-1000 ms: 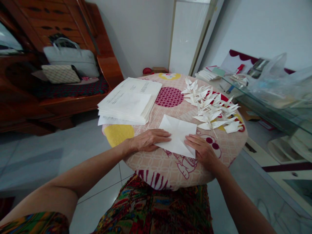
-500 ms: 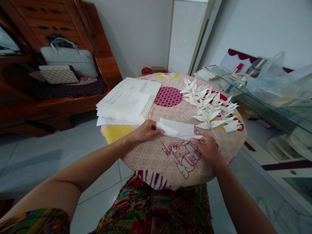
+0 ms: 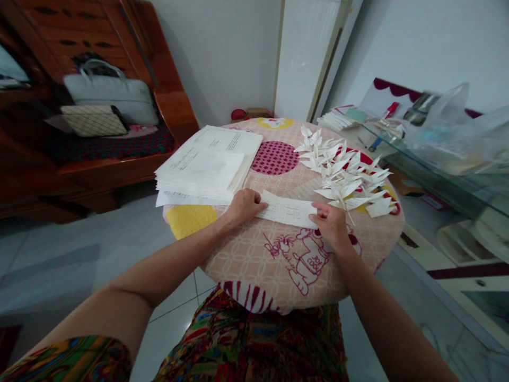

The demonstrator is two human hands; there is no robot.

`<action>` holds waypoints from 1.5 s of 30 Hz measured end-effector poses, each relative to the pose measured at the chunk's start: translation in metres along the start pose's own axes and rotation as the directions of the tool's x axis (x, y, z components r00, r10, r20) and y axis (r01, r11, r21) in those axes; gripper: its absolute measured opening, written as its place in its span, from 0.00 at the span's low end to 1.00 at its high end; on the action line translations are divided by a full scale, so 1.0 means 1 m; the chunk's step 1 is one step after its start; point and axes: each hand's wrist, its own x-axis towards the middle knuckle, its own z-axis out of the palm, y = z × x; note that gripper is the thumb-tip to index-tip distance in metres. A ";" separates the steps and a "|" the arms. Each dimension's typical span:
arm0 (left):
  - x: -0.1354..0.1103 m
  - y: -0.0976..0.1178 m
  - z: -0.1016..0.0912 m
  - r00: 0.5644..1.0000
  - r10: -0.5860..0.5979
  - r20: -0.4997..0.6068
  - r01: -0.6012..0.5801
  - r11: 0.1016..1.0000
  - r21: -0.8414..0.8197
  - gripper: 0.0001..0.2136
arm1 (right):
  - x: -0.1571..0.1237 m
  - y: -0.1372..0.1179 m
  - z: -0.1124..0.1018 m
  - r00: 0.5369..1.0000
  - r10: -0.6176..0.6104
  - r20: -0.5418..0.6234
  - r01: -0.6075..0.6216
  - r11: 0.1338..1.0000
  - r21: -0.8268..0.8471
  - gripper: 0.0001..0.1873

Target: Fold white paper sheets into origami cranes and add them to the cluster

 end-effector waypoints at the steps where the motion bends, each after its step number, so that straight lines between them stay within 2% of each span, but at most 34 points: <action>1: 0.000 0.000 0.000 1.000 0.000 -0.001 0.000 0.999 0.038 0.14 | 0.000 0.001 0.001 1.000 0.001 -0.009 -0.001 1.000 -0.031 0.24; 5: -0.001 -0.001 0.000 1.000 0.008 0.006 -0.009 0.986 0.167 0.11 | -0.003 -0.001 0.003 0.998 -0.030 -0.050 0.024 0.992 -0.121 0.18; 10: -0.002 -0.003 -0.001 0.999 -0.028 0.025 0.022 0.976 0.217 0.12 | -0.005 -0.003 0.003 0.997 -0.066 -0.039 0.059 0.985 -0.160 0.13; 20: -0.001 -0.007 -0.002 0.999 -0.013 0.033 0.006 0.979 0.206 0.10 | -0.006 -0.005 0.000 0.996 -0.085 0.021 0.088 0.977 -0.192 0.11; 26: -0.002 -0.008 -0.004 0.998 -0.012 0.054 0.004 0.988 0.156 0.11 | -0.011 -0.005 0.000 0.997 -0.079 -0.002 0.077 0.976 -0.201 0.10; 34: 0.000 -0.007 -0.004 0.999 -0.028 0.042 0.019 0.982 0.188 0.12 | -0.011 -0.008 -0.001 1.000 -0.021 -0.013 0.018 0.977 -0.211 0.10; 45: 0.000 -0.005 -0.004 0.998 -0.041 0.053 0.031 0.985 0.167 0.12 | -0.009 -0.004 0.001 0.999 -0.037 -0.018 0.032 0.976 -0.215 0.10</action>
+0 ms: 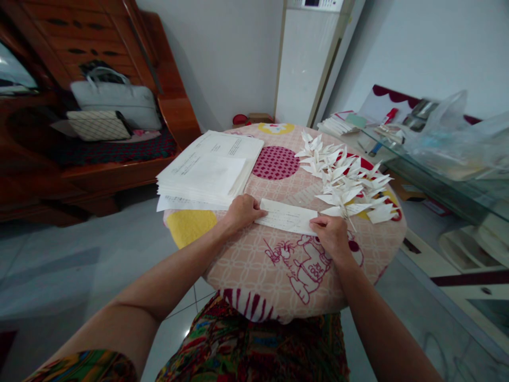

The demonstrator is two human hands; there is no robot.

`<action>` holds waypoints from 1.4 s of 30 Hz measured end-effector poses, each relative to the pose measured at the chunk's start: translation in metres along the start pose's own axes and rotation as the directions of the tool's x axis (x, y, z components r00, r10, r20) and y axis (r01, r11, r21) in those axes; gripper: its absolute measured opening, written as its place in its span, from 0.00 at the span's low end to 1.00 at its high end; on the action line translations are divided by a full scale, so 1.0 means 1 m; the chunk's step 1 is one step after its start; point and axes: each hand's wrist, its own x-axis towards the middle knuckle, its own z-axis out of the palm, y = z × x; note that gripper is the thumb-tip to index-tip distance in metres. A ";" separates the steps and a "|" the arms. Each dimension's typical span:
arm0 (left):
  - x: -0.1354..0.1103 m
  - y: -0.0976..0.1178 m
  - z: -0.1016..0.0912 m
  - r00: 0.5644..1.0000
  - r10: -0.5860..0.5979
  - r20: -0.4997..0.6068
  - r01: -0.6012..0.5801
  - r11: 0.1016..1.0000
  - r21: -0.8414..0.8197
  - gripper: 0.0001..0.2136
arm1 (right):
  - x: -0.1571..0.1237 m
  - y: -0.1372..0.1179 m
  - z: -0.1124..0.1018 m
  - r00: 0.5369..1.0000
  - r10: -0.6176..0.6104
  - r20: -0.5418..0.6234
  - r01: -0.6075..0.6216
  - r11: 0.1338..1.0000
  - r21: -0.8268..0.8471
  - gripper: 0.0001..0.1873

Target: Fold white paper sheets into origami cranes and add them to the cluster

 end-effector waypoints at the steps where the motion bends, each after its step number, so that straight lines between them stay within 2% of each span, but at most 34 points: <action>1: 0.000 0.000 0.000 1.000 -0.004 0.005 0.004 1.000 0.002 0.12 | 0.000 0.000 0.000 1.000 0.003 -0.002 -0.003 1.000 -0.001 0.10; 17: 0.002 0.000 0.002 1.000 -0.002 0.017 0.001 0.999 0.048 0.12 | 0.000 -0.002 0.000 1.000 -0.025 -0.006 0.025 0.999 -0.048 0.10; 20: -0.002 0.000 0.004 0.999 0.023 -0.028 -0.021 0.997 0.072 0.10 | 0.001 -0.002 0.001 0.999 -0.045 -0.011 0.044 0.996 -0.079 0.10; 22: -0.005 -0.001 0.006 0.987 0.111 -0.112 -0.105 0.993 0.062 0.12 | 0.001 -0.003 0.001 0.998 -0.062 -0.021 0.060 0.994 -0.087 0.10; 23: -0.005 -0.001 0.008 0.967 0.202 -0.153 -0.195 0.979 0.056 0.17 | 0.001 -0.003 0.002 0.998 -0.064 -0.026 0.061 0.994 -0.091 0.09; 25: -0.005 -0.002 0.010 0.882 0.440 -0.165 -0.439 0.897 0.047 0.26 | 0.002 -0.005 0.002 0.998 -0.062 -0.022 0.060 0.993 -0.100 0.09; 27: -0.004 -0.002 0.009 0.769 0.637 -0.053 -0.637 0.770 0.008 0.29 | 0.003 -0.006 0.002 0.998 -0.058 -0.012 0.057 0.990 -0.126 0.09; 29: -0.003 -0.001 0.007 0.684 0.724 0.091 -0.722 0.690 -0.061 0.29 | 0.004 -0.006 0.001 0.998 -0.056 0.006 0.057 0.985 -0.165 0.09; 31: -0.003 -0.001 0.004 0.632 0.753 0.184 -0.750 0.654 -0.102 0.28 | 0.004 -0.007 0.001 0.999 -0.047 0.018 0.050 0.976 -0.213 0.08; 35: -0.004 -0.002 0.003 0.584 0.770 0.257 -0.782 0.618 -0.075 0.25 | 0.000 -0.011 -0.002 0.999 -0.046 0.015 0.048 0.921 -0.385 0.07; 38: -0.005 -0.004 0.007 0.572 0.772 0.278 -0.798 0.602 -0.030 0.24 | -0.008 -0.023 -0.003 0.990 -0.139 0.020 0.124 0.806 -0.578 0.10; 40: -0.005 -0.005 0.009 0.563 0.779 0.278 -0.809 0.588 -0.008 0.25 | -0.015 -0.034 -0.002 0.962 -0.254 0.100 0.258 0.730 -0.632 0.15; 42: -0.003 -0.005 0.010 0.548 0.788 0.281 -0.822 0.569 0.007 0.25 | -0.022 -0.045 0.001 0.911 -0.314 0.269 0.413 0.697 -0.586 0.16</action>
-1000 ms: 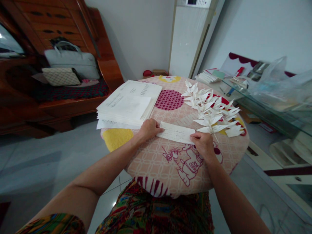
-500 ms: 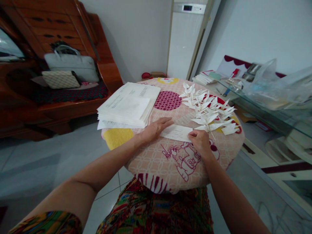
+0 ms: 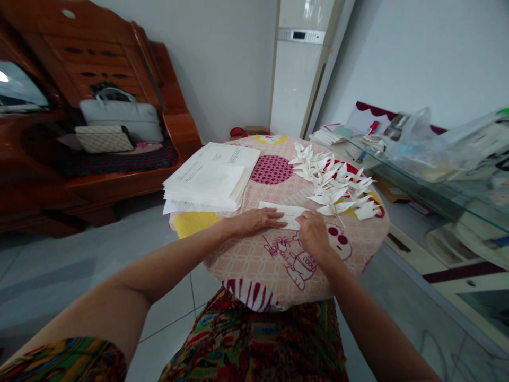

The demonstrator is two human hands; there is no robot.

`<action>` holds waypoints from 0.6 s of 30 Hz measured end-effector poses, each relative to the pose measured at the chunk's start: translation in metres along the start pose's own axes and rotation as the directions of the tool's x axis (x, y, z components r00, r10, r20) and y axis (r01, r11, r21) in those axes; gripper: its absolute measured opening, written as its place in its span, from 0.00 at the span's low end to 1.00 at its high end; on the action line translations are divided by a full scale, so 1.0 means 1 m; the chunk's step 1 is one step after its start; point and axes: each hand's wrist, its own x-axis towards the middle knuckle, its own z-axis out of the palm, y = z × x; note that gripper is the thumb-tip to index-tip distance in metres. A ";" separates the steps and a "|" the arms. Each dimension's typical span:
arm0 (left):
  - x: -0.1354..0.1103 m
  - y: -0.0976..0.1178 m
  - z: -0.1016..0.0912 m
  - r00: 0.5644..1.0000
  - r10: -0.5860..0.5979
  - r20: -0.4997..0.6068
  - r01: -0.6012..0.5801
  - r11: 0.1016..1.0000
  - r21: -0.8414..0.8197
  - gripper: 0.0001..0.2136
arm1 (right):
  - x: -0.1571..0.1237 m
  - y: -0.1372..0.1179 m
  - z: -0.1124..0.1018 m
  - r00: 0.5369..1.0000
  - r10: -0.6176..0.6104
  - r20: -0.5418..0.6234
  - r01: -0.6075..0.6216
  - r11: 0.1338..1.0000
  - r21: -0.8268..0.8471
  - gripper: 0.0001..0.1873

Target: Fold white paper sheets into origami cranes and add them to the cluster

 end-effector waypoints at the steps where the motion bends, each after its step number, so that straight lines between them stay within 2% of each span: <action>1: 0.000 -0.001 0.000 1.000 0.010 0.004 -0.010 1.000 0.008 0.25 | -0.002 -0.005 -0.001 0.997 -0.051 0.051 0.049 0.998 0.033 0.16; 4: 0.001 -0.003 -0.002 0.999 0.034 0.032 -0.035 0.999 0.026 0.25 | -0.008 -0.014 -0.001 0.992 -0.084 0.097 0.077 0.994 0.076 0.15; 9: 0.001 -0.001 -0.008 0.997 0.038 0.071 -0.041 0.999 0.035 0.26 | -0.019 -0.016 -0.001 0.990 -0.124 0.072 0.117 0.988 0.099 0.15; 13: 0.001 0.001 -0.010 0.997 0.037 0.072 -0.038 0.999 0.022 0.28 | -0.022 -0.018 -0.005 0.988 -0.124 0.096 0.118 0.990 0.072 0.15; 18: 0.000 0.001 -0.013 0.995 0.039 0.092 -0.039 0.999 0.001 0.28 | -0.021 -0.016 -0.003 0.978 -0.183 0.101 0.184 0.983 -0.004 0.14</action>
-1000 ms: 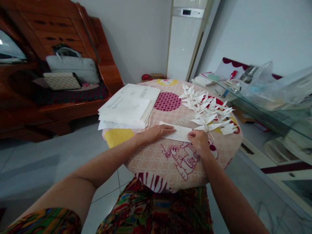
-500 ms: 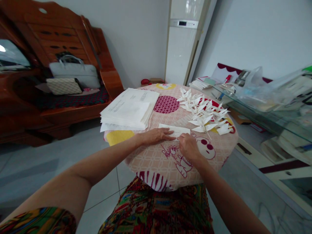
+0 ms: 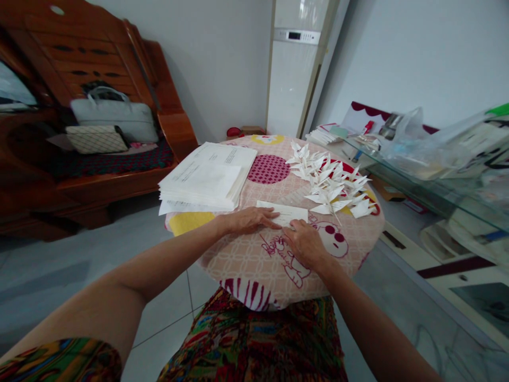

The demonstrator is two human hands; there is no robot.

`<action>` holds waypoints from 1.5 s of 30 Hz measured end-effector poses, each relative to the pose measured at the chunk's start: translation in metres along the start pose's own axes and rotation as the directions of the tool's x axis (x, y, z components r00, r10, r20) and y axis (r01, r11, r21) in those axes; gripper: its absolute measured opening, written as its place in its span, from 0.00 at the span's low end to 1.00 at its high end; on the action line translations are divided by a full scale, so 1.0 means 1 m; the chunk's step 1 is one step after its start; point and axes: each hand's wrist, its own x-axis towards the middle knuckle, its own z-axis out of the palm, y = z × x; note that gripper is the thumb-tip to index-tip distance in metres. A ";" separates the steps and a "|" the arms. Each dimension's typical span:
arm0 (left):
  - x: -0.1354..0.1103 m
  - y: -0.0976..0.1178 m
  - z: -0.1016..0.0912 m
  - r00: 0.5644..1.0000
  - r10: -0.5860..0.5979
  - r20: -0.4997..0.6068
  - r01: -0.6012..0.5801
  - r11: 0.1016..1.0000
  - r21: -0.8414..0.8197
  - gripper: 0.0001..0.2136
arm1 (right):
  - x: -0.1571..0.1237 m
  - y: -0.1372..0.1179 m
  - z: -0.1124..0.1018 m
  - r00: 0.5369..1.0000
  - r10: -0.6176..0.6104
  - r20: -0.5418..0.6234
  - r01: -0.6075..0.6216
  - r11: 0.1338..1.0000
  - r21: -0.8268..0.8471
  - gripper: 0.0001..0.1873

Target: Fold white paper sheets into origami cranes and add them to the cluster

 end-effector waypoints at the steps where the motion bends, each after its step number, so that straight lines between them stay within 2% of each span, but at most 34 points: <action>1: 0.000 0.001 -0.001 1.000 0.003 0.000 -0.003 1.000 -0.004 0.27 | 0.000 0.002 0.001 1.000 -0.014 0.000 0.014 1.000 -0.014 0.14; 6: -0.003 0.003 -0.004 0.999 0.015 -0.028 -0.016 0.999 -0.036 0.24 | -0.007 0.018 0.006 0.998 -0.062 0.012 0.062 0.997 -0.036 0.15; 12: -0.003 -0.004 0.003 0.998 0.013 -0.054 -0.015 0.998 -0.053 0.26 | -0.026 0.044 0.008 0.997 -0.082 -0.010 0.082 0.997 -0.014 0.14; 16: -0.002 -0.006 0.005 0.999 0.007 -0.054 -0.011 0.997 -0.075 0.26 | -0.030 0.046 0.008 0.989 -0.025 -0.144 0.027 1.000 0.014 0.14; 19: -0.003 -0.006 0.006 0.999 -0.007 -0.052 0.003 0.997 -0.077 0.26 | -0.025 0.034 0.010 0.964 -0.038 -0.265 0.061 0.995 0.079 0.13; 21: -0.003 -0.005 0.007 0.998 -0.006 -0.055 0.002 0.997 -0.078 0.26 | -0.019 0.024 0.012 0.952 0.006 -0.306 0.025 0.995 0.098 0.13; 25: -0.002 -0.005 0.007 0.998 0.004 -0.069 -0.010 0.996 -0.093 0.27 | -0.009 0.013 0.016 0.965 0.010 -0.264 0.023 0.992 0.123 0.10; 30: -0.012 -0.002 0.007 0.994 0.007 -0.105 -0.017 0.995 -0.101 0.25 | -0.008 0.017 0.018 0.986 0.031 -0.161 -0.015 0.995 0.098 0.12; 41: -0.057 -0.016 0.008 0.978 -0.025 -0.206 0.004 0.995 -0.101 0.25 | -0.012 0.021 0.021 0.976 0.023 -0.215 0.011 0.988 0.156 0.11; 43: -0.065 -0.019 0.007 0.972 -0.025 -0.233 -0.003 0.993 -0.117 0.23 | -0.014 0.021 0.023 0.975 0.024 -0.223 0.017 0.984 0.179 0.11; 45: -0.070 -0.021 0.008 0.957 -0.067 -0.283 0.029 0.990 -0.139 0.17 | -0.013 0.023 0.025 0.970 0.035 -0.239 0.020 0.974 0.224 0.11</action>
